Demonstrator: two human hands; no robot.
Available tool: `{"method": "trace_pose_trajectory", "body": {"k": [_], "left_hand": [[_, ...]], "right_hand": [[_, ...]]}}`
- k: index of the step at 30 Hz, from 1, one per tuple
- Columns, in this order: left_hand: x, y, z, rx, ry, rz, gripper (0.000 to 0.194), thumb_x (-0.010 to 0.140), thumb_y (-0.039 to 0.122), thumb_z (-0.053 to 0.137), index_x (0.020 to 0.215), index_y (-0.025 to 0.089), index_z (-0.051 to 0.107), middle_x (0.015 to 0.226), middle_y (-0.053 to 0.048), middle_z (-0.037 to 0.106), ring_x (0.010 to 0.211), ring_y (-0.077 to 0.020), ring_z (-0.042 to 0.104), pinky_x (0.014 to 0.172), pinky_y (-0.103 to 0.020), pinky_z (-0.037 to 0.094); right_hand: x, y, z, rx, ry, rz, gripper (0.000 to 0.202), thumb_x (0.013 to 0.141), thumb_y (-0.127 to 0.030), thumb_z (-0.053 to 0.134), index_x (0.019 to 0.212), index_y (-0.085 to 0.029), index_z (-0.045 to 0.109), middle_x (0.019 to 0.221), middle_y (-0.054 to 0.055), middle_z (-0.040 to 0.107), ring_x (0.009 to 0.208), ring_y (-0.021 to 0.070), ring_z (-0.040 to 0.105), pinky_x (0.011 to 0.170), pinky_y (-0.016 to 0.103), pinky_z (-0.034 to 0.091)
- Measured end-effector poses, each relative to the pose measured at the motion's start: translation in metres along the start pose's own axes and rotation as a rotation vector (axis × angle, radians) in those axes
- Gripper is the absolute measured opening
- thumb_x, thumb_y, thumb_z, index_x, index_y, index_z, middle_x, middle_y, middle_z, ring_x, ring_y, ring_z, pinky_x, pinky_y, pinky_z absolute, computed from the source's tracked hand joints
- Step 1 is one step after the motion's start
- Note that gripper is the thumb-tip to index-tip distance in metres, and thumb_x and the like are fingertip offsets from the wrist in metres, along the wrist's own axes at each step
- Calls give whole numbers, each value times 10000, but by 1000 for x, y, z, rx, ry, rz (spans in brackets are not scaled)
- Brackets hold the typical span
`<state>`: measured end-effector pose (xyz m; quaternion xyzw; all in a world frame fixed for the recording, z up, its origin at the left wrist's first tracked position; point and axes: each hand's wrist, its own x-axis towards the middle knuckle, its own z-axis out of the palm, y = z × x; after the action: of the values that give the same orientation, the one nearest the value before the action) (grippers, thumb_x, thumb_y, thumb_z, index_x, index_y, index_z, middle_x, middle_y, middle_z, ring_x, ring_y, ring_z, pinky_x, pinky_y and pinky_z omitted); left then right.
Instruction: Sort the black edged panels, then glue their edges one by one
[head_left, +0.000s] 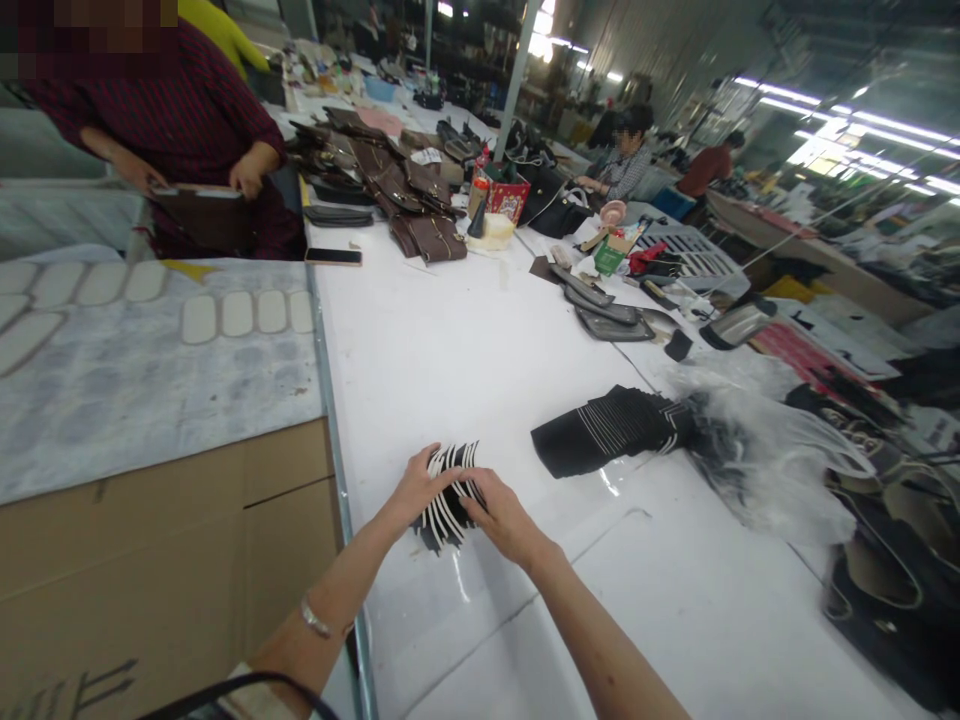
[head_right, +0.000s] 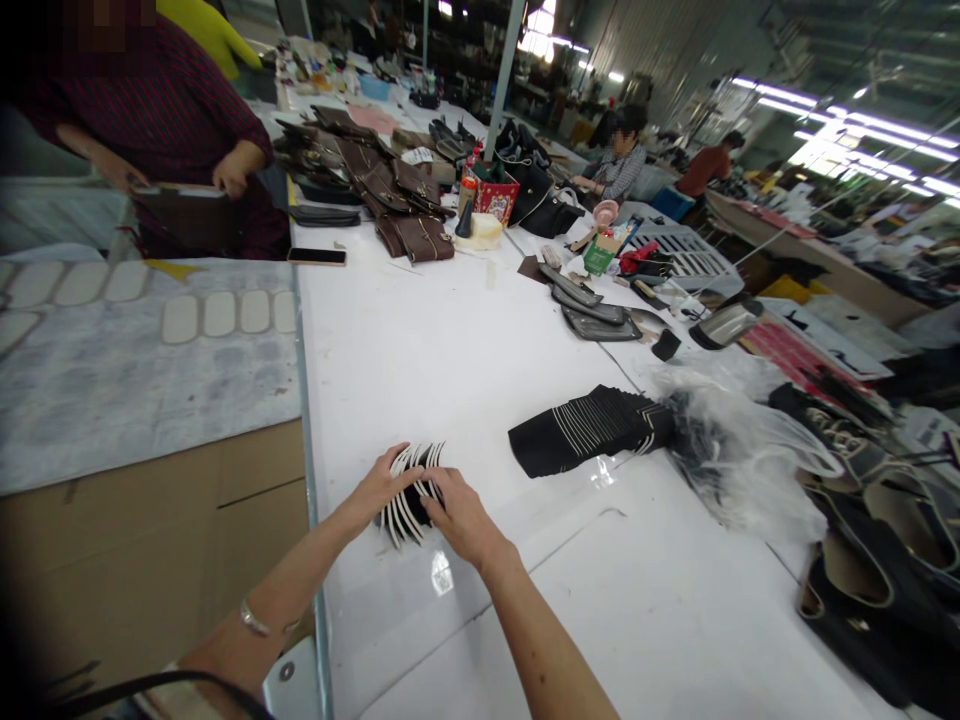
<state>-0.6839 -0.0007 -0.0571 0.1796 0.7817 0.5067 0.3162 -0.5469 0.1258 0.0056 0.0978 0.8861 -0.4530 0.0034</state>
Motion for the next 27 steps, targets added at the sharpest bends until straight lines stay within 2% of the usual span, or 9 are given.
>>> {"method": "trace_pose_trajectory", "body": {"k": [5,8,11,14,18,20,23,25,27], "left_hand": [[-2,5,0,12,-5,-19,747,764,569,611,1356,137,465,1406,-177,464,1347,-307,391,1148,-454,281],[-5,9,-1,16,-12,-20,728,783,557,591,1369,147,455,1424,-173,442,1353,-299,381,1152,-453,271],[-7,12,-2,15,-24,-23,719,792,567,577,1374,164,452,1432,-165,434,1357,-294,377,1150,-450,274],[-8,13,-2,12,-39,-25,740,791,579,571,1379,149,443,1437,-173,426,1363,-289,369,1154,-431,266],[-8,15,-2,7,-54,-42,735,815,601,525,1383,144,440,1449,-181,403,1378,-288,339,1168,-432,224],[-9,16,-2,-2,-63,-54,718,834,621,482,1382,159,442,1452,-172,398,1381,-281,333,1169,-434,218],[-12,18,-2,-23,-75,-62,703,848,646,442,1377,183,446,1453,-153,406,1381,-263,334,1173,-424,211],[-13,20,-3,-43,-84,-61,700,847,659,443,1375,199,448,1458,-140,408,1381,-256,337,1174,-417,213],[-15,21,-6,-67,-90,-62,704,840,666,460,1371,204,455,1458,-137,416,1378,-260,346,1168,-412,229]], "right_hand": [[-5,3,5,-57,-8,17,376,924,-96,373,1190,-301,542,1208,49,466,998,161,550,951,343,445],[-5,-2,9,-77,-51,35,201,942,-269,501,1128,-280,576,1215,70,447,1026,195,534,943,369,449],[-5,-8,9,-65,-86,68,254,885,-382,616,1111,-276,569,1180,72,454,1034,219,523,920,382,455],[-5,-9,5,-42,-97,61,232,920,-304,554,1151,-282,548,1171,64,461,1036,204,525,949,374,435],[-6,-6,4,-33,-47,69,471,925,-149,443,1354,-342,417,1272,62,432,1057,180,534,982,357,410],[-6,-8,8,-91,-57,105,449,936,-147,402,1327,-361,461,1320,61,400,998,165,556,945,347,427],[-5,-18,15,-171,-83,141,294,962,-315,446,1239,-340,543,1329,69,391,1039,195,548,899,353,435],[-5,-25,18,-192,-85,176,386,884,-478,580,1236,-327,531,1313,82,399,1130,249,506,879,368,437],[-5,-30,19,-203,-87,204,509,788,-495,688,1233,-320,513,1314,88,395,1151,272,496,851,361,442]]}}
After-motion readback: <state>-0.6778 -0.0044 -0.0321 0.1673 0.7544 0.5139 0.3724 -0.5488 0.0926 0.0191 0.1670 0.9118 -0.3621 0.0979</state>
